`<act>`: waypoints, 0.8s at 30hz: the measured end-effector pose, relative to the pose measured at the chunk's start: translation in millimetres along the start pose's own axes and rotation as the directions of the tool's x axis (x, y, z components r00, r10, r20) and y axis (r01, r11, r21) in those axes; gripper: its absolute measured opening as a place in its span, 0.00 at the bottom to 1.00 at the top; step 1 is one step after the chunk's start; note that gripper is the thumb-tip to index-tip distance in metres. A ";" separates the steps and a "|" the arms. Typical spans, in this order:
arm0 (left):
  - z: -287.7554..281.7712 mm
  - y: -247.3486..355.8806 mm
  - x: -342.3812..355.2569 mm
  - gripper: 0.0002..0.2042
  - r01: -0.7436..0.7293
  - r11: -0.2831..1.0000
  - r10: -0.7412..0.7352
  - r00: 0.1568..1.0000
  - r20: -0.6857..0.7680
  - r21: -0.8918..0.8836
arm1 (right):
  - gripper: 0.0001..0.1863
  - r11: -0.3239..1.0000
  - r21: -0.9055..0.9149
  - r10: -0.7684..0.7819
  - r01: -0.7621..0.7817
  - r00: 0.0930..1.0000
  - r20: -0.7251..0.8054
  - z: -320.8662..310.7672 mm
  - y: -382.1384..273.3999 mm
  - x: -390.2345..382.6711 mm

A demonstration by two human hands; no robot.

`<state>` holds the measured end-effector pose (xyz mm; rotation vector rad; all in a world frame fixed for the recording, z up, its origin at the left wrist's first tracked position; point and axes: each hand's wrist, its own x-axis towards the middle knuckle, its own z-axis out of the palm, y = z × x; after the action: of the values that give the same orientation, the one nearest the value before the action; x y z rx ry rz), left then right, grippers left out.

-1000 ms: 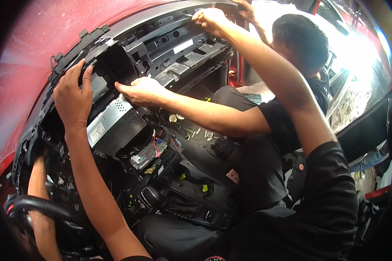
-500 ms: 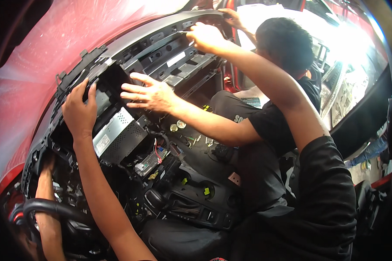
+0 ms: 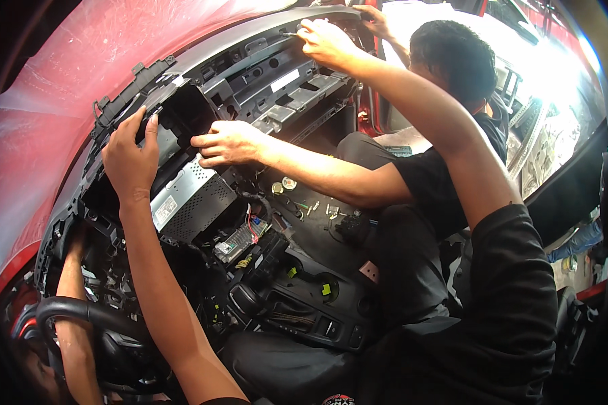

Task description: The person works on the interior wiring and components of a car dashboard, connecting wires and handling small clips and fasteners.

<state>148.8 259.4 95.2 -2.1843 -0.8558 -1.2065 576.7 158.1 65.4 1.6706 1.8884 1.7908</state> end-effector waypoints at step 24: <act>3.9 -0.4 0.2 0.16 -0.017 0.999 0.016 0.999 -0.037 -0.036 | 0.05 -0.994 0.099 0.114 0.056 0.484 0.868 -31.5 22.6 14.5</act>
<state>150.8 262.3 93.5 -2.1866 -0.8052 -1.2605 564.3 140.9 100.9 -0.6829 -0.5255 1.0129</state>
